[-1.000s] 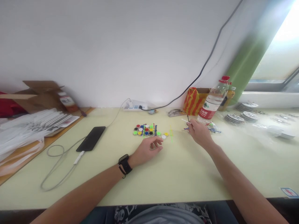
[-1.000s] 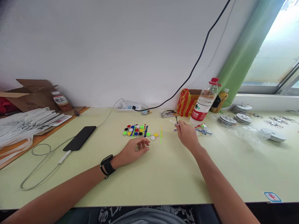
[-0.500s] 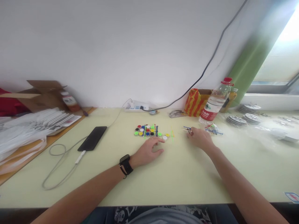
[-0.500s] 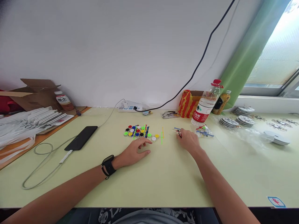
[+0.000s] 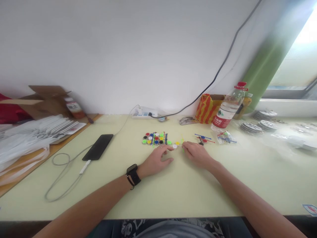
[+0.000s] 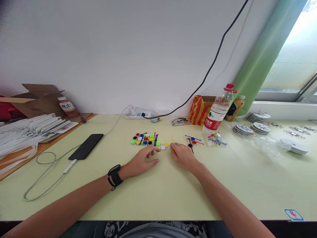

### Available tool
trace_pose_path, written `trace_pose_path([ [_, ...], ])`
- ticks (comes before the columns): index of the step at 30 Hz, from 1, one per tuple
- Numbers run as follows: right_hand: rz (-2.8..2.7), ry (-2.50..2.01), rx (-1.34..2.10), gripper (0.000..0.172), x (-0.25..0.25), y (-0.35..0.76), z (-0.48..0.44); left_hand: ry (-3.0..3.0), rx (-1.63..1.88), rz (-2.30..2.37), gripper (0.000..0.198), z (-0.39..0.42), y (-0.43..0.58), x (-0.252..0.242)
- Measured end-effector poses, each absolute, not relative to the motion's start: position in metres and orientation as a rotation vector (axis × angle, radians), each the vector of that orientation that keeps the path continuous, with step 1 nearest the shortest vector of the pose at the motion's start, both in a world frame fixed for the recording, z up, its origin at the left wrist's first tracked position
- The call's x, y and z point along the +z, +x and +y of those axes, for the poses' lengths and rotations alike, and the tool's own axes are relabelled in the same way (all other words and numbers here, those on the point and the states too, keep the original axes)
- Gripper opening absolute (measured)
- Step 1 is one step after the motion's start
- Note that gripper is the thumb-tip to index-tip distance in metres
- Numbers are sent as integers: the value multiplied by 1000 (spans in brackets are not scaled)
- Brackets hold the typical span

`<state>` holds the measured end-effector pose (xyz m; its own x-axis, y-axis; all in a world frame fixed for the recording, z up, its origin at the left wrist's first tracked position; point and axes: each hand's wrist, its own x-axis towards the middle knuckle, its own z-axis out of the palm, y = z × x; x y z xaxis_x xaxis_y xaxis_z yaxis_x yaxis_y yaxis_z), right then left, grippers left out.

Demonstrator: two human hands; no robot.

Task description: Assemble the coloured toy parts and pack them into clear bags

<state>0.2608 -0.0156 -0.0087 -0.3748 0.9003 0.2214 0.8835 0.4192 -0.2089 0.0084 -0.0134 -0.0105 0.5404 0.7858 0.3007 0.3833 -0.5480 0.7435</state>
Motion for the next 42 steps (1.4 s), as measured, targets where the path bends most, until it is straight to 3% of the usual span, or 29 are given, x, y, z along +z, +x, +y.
trace_pose_path([
  [34, -2357, -1649, 67, 28, -11, 256, -11, 2169, 766, 987, 41, -13, 9, -10],
  [42, -2399, -1442, 168, 23, -2, 251, -21, 2185, 806, 983, 47, -12, 9, -14],
])
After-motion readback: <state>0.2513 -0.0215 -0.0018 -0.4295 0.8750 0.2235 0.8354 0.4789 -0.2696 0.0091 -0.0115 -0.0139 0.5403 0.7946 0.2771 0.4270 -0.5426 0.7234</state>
